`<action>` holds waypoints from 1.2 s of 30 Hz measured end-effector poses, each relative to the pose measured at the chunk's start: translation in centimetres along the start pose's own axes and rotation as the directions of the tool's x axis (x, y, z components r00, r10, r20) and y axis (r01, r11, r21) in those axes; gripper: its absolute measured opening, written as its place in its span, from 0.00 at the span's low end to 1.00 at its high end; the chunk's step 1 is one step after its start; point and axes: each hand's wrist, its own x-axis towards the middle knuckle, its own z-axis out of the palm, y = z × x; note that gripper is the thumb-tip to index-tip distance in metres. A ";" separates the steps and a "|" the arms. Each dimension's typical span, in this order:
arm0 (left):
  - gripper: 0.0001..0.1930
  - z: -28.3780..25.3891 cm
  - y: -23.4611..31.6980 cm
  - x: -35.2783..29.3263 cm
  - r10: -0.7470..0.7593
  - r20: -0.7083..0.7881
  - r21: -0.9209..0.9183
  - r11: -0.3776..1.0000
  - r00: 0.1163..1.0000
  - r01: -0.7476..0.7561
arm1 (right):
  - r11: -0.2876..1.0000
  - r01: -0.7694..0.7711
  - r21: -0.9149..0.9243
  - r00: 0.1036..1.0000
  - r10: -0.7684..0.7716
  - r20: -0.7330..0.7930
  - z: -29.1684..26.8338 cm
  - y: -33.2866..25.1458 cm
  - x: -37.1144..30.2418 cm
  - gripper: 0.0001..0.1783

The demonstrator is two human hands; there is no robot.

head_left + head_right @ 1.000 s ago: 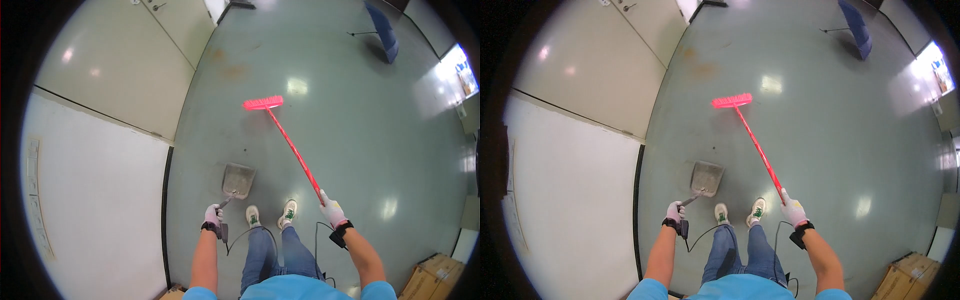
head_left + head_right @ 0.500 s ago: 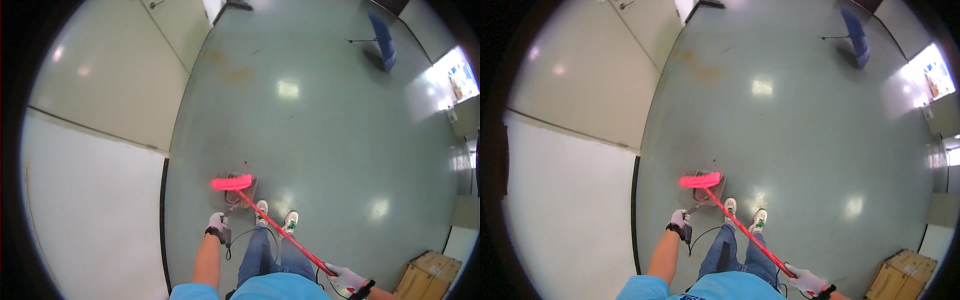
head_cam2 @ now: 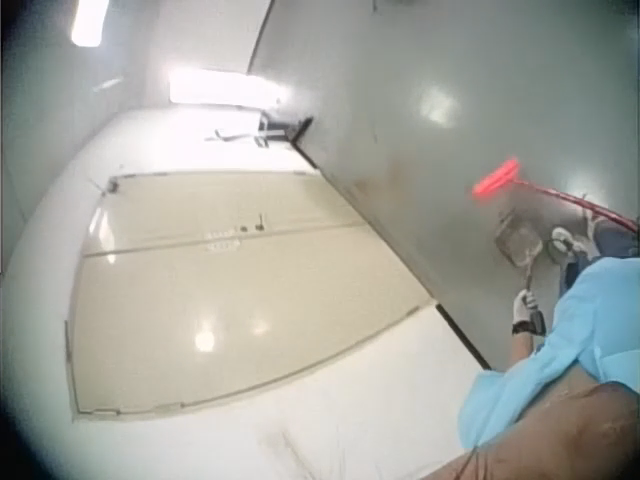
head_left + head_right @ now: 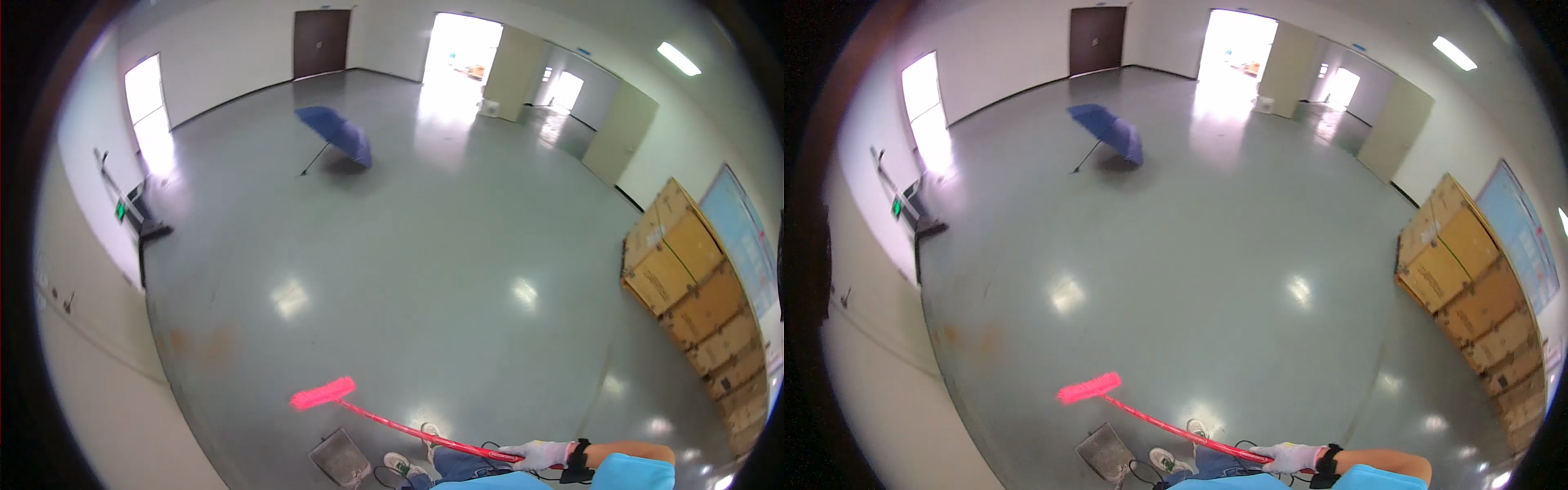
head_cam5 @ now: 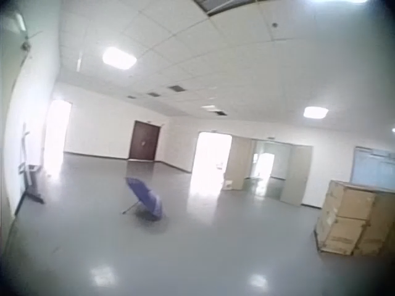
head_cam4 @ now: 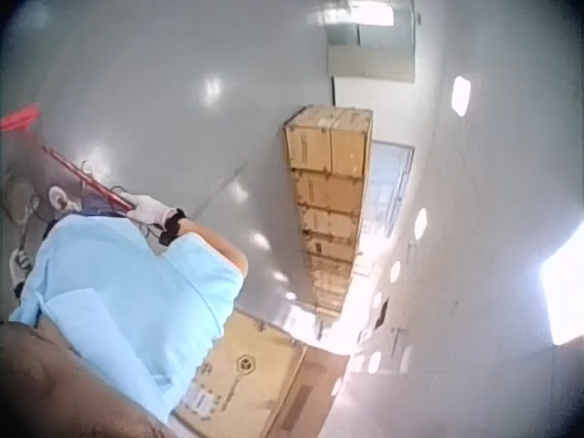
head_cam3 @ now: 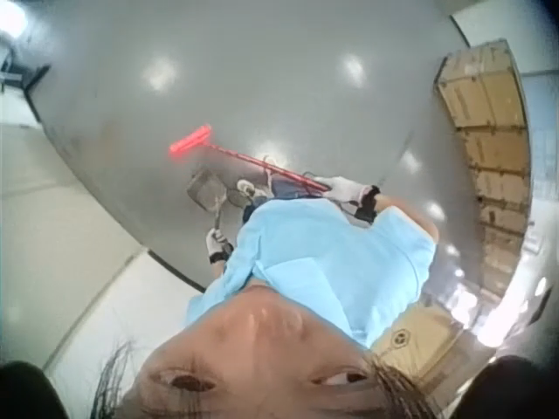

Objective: The person sweeps debris into a dustpan using a broom and then deposits the collected material into a trash bin.

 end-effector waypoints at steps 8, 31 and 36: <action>0.17 5.6 17.7 7.6 0.088 0.159 -0.128 0.989 0.983 -0.067 | 0.989 0.018 0.147 0.926 0.039 -0.376 0.3 0.1 3.4 0.29; 0.11 33.5 47.9 22.4 0.268 0.610 0.441 -0.897 0.746 -0.038 | 0.576 0.074 0.814 0.612 0.618 -0.493 -20.0 4.8 21.0 0.14; 0.11 38.0 54.0 30.3 0.177 0.692 0.241 -0.971 0.700 0.008 | 0.203 0.348 0.915 0.663 0.637 -0.393 -19.5 0.3 21.9 0.09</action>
